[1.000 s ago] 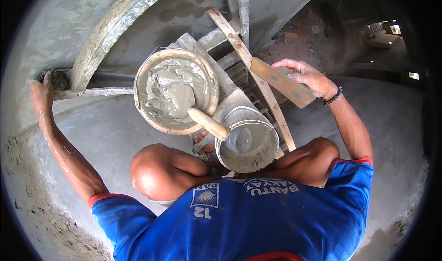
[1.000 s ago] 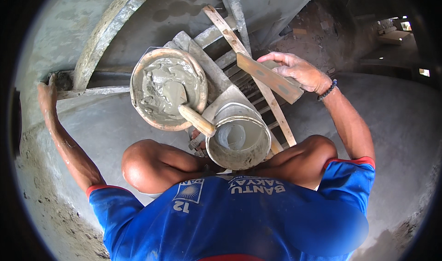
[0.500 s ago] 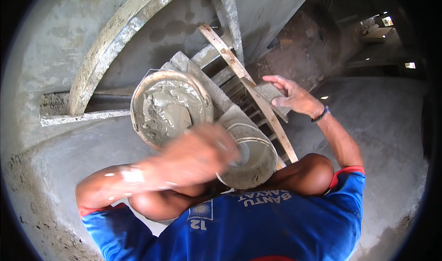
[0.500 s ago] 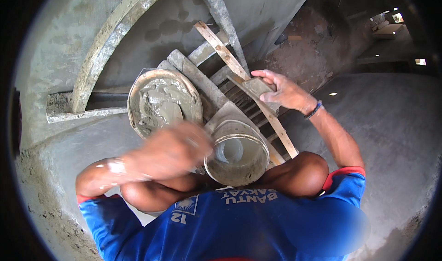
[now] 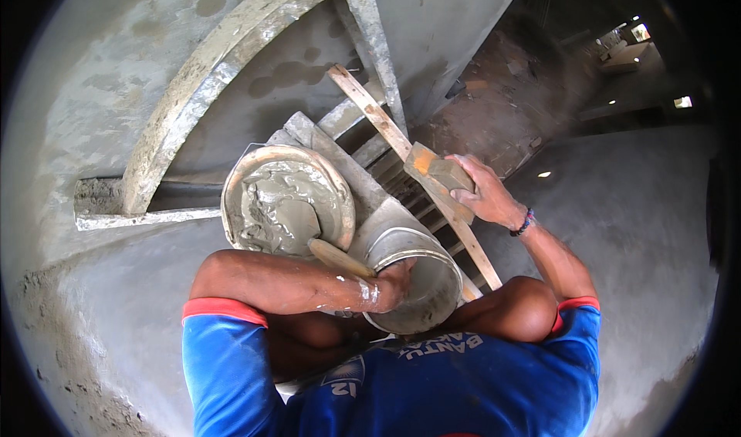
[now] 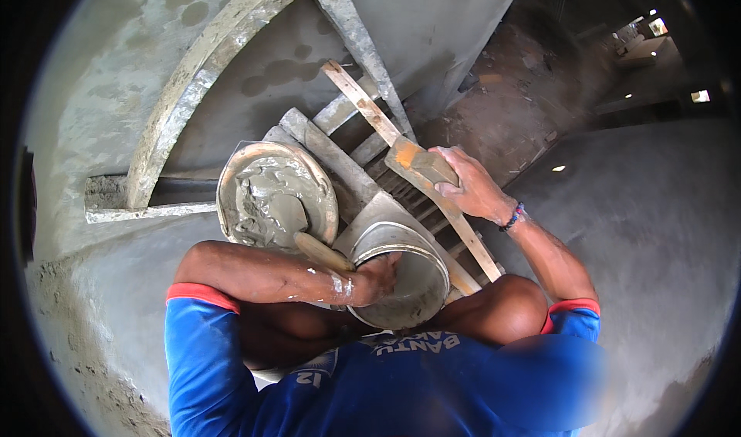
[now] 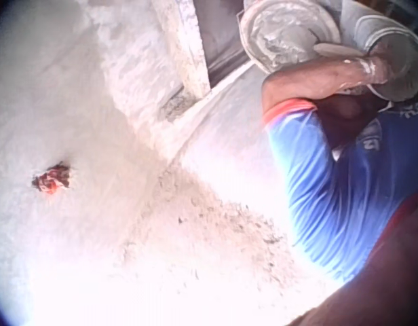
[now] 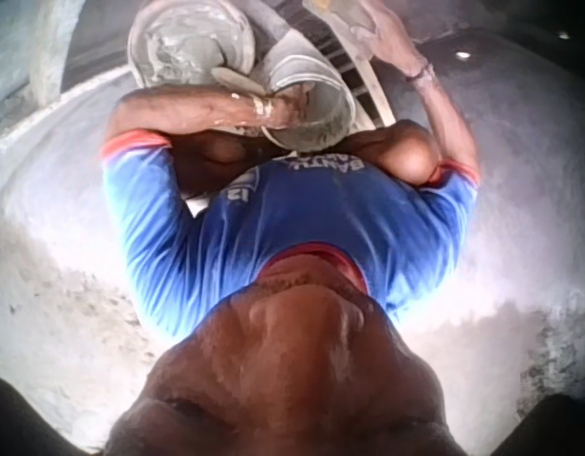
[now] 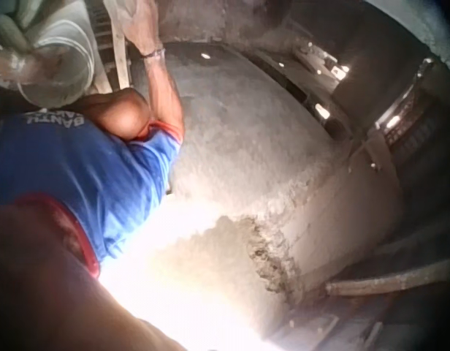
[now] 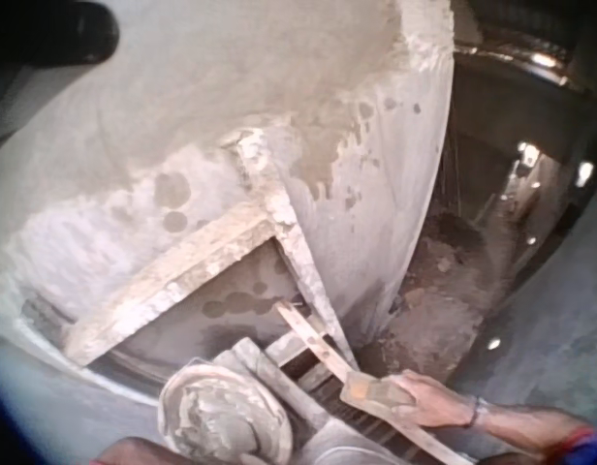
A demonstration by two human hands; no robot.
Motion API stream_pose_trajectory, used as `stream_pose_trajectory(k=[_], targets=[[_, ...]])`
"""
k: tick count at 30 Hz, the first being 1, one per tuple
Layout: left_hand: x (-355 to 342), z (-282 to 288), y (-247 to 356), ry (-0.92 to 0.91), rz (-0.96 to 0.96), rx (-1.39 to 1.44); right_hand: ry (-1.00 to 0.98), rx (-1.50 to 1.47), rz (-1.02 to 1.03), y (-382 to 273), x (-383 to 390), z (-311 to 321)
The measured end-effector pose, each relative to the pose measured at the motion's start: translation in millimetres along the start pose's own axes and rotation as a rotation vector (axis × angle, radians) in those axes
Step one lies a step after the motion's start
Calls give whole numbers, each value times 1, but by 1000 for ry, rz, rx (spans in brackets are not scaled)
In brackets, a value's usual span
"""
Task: The person applies plaster to a wall using a trowel and smooths it out by hand and with the tool, periodically reaching into a bucket to gather more material.
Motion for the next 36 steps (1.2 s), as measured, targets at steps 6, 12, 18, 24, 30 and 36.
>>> stream_pose_trajectory(k=[6,12,18,24,30,36], targets=[[6,8,-9,-35,-73,-10,-7,-149,-8,18,-4,-8],[-36,-23,5,413,-148,397,-48,-286,-44,29,-11,-16],[-34,-24,15,709,271,-158,-113,-407,-71,37,-10,-22],[-28,-11,-13,495,-12,941,-79,-475,-81,53,-8,-27],[-4,-8,-36,286,8,2177,-138,-512,-105,57,-9,-29],[38,3,-50,665,-341,2315,-102,-522,-85,44,-11,-25]])
Point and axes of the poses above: each hand's wrist, its own x-axis away from the middle knuckle, its own z-axis out of the back of the hand, y = z × x, the point moved 5 cm from there along -x, towards the middle knuckle, and after that the axes turned 13 degrees about -y, right-handed, at the moved point
